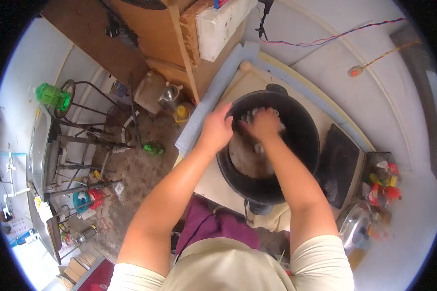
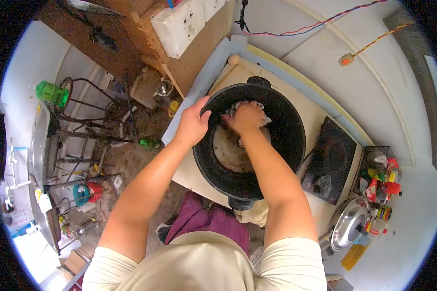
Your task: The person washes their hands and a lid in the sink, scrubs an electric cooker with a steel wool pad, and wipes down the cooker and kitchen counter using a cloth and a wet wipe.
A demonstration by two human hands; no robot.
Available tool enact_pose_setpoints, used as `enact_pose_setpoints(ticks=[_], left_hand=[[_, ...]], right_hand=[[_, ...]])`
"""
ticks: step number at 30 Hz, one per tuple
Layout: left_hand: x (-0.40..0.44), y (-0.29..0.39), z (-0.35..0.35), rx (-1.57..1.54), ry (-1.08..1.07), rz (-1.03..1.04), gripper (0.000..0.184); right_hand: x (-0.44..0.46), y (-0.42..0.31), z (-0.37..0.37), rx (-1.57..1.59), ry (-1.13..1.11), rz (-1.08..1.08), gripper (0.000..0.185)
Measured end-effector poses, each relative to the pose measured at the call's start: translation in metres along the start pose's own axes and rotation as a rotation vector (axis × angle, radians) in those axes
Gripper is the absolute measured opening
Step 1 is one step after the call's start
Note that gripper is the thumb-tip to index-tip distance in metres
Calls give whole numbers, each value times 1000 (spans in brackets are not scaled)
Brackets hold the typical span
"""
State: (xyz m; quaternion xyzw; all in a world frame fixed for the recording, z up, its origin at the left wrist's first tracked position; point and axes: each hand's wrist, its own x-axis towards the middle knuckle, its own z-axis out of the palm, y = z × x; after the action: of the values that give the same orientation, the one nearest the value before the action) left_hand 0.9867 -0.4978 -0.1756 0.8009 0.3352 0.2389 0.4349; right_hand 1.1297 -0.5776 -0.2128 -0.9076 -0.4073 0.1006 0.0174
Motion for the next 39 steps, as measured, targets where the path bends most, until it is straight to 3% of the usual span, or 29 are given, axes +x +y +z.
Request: enact_pose_setpoints(ticks=[5,8,10,11,14,15,18,21,24,27,30,32,34,37,39], left_hand=[[2,1,-1,14,5,16,37],[2,0,-1,11,17,36,37],[4,-2,1,3,10,43,37],[3,-2,0,1,10,43,37],[2,4,-6,31,-12,13,36],[1,4,-4,10,-11,9,36],[2,-1,-2,-30,2,8,37],[1,-1,-1,-22,1,20,38],[0,1,-3,4,-4,12,38],[2,6,-5,37,-25,-26,38],[3,5,-4,18,-33,-48,37],[4,7,-6,1,-60,-97,37],[3,7,-7,11,-38,-53,37],[3,4,-4,7,-19,-11,38],[4,2,-2,-12,-20,-9,38]], right_hand=[[16,-3,27,25,76,53,37],[19,4,42,158,62,-104,29],[0,-18,46,-42,132,-447,22],[-6,-32,52,163,197,-531,17],[-8,-14,25,356,-40,-710,16],[-14,-8,7,501,-94,-734,19],[-6,11,-19,260,276,-496,23],[-4,11,24,-77,184,-177,27],[12,-4,45,-119,28,-108,30],[8,-8,40,-115,11,-221,30],[-3,-19,42,-64,-4,-542,27],[-19,-29,48,126,144,-653,24],[-43,-28,40,180,-83,-792,23],[-72,-33,-14,99,-524,-820,25],[-66,-15,-21,223,-365,-861,27]])
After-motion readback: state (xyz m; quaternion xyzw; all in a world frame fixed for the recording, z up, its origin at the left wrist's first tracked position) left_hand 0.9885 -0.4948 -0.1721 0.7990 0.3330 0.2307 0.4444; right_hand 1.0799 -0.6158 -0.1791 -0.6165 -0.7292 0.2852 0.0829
